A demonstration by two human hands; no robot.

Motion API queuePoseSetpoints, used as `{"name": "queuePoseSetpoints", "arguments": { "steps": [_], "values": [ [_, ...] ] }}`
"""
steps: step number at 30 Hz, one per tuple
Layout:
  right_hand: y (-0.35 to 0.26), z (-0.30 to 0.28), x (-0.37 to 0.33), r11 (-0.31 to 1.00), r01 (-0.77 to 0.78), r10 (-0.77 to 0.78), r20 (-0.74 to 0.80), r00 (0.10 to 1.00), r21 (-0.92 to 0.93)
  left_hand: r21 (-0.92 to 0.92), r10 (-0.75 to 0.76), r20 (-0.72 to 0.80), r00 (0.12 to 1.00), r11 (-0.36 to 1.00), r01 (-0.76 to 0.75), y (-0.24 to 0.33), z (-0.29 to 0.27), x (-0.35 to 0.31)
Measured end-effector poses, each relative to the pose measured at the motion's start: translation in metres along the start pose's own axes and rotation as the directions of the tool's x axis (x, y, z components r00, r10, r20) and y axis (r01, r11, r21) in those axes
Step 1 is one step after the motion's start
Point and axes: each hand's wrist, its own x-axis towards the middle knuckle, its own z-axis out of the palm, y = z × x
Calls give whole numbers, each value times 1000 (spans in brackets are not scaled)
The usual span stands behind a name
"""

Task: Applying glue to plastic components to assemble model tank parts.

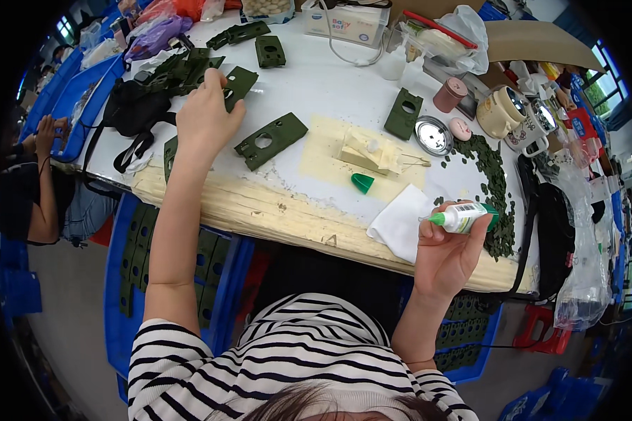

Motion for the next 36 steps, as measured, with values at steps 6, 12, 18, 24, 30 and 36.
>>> {"name": "queuePoseSetpoints", "arguments": {
  "steps": [6,12,18,24,30,36],
  "values": [
    [2,-4,3,971,122,-123,11,992,-206,-181,14,-81,997,983,-28,-9,-7,-5],
    [2,-2,0,982,91,-92,-3,996,-165,-263,48,-177,983,960,-94,-11,-11,-1],
    [1,0,-3,975,87,-90,-9,996,-203,-477,200,-158,967,842,-252,18,-38,-19],
    [10,6,4,972,34,53,355,933,-234,-880,479,-31,877,403,-251,77,-54,-65],
    [8,14,-3,936,70,52,332,942,-345,-999,467,24,884,-11,33,100,-29,-83],
    [11,17,-11,937,63,48,307,950,-342,-914,457,168,874,-261,312,114,-1,-99]
  ]
}}
